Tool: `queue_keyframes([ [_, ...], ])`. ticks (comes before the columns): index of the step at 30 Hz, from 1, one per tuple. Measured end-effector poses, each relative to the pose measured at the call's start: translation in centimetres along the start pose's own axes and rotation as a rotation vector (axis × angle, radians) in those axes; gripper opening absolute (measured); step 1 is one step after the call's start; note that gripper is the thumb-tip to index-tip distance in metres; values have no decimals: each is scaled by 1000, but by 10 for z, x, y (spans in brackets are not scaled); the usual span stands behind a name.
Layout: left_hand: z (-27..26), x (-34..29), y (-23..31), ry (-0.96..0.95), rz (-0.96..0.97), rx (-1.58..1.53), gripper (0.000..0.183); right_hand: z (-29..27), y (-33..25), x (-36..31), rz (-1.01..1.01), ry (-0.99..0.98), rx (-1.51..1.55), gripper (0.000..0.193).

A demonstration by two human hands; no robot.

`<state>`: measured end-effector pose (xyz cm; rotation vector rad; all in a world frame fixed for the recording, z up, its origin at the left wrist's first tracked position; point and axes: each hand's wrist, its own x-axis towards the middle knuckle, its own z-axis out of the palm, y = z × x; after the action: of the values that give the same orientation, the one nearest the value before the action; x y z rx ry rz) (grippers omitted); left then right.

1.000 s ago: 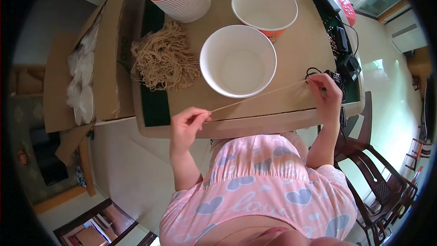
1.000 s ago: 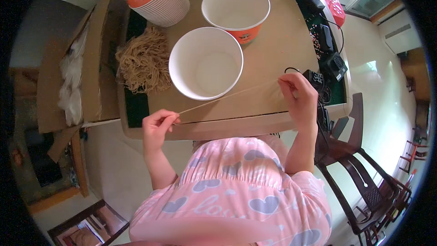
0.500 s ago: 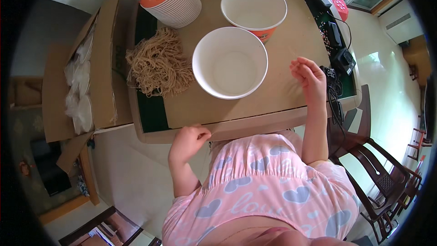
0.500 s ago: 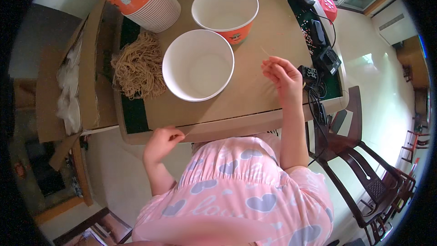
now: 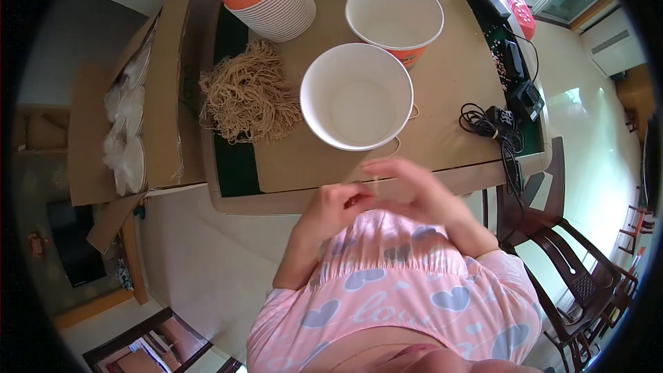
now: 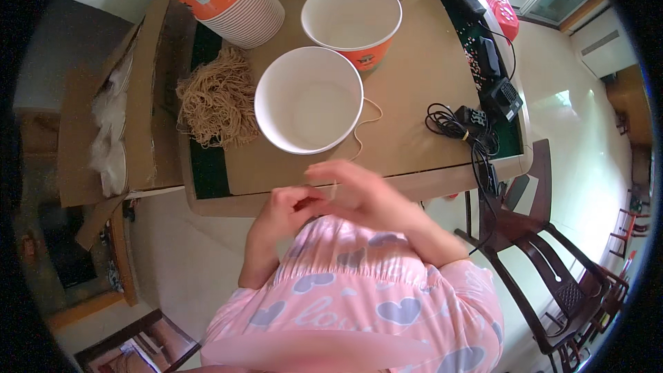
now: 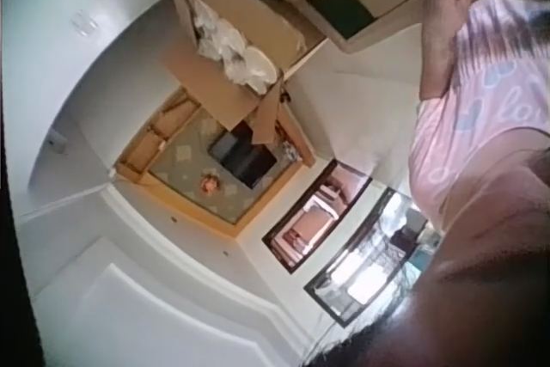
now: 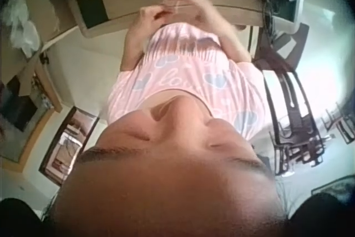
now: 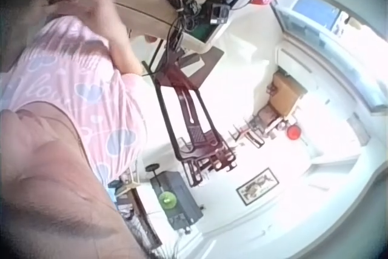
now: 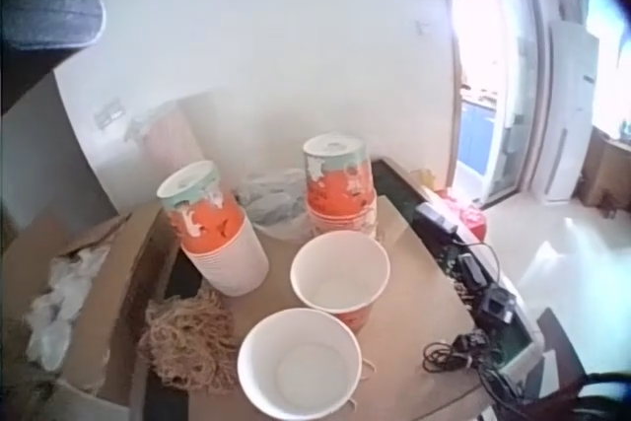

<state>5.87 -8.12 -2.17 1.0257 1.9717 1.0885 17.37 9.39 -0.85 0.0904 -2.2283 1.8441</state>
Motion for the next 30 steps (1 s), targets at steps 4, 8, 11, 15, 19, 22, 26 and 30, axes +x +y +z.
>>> queue_keyframes([
  [4,-2,13,18,107,110,17,9,22,5,2,242,19,83,51],
  [8,-12,10,15,127,100,-35,7,4,23,-13,324,273,147,6],
  [11,-21,10,14,172,104,-19,6,-18,26,-20,312,277,21,10],
  [15,-17,21,21,177,158,-63,6,-14,13,-8,294,249,169,22],
  [19,-8,33,35,155,241,25,5,3,7,1,211,257,118,20],
  [22,-11,37,34,219,179,-57,5,-2,19,-2,215,354,96,15],
  [26,-8,44,43,206,171,-41,6,-4,17,9,50,373,-14,33],
  [30,-2,50,52,219,250,-24,6,1,14,9,58,303,217,43],
])
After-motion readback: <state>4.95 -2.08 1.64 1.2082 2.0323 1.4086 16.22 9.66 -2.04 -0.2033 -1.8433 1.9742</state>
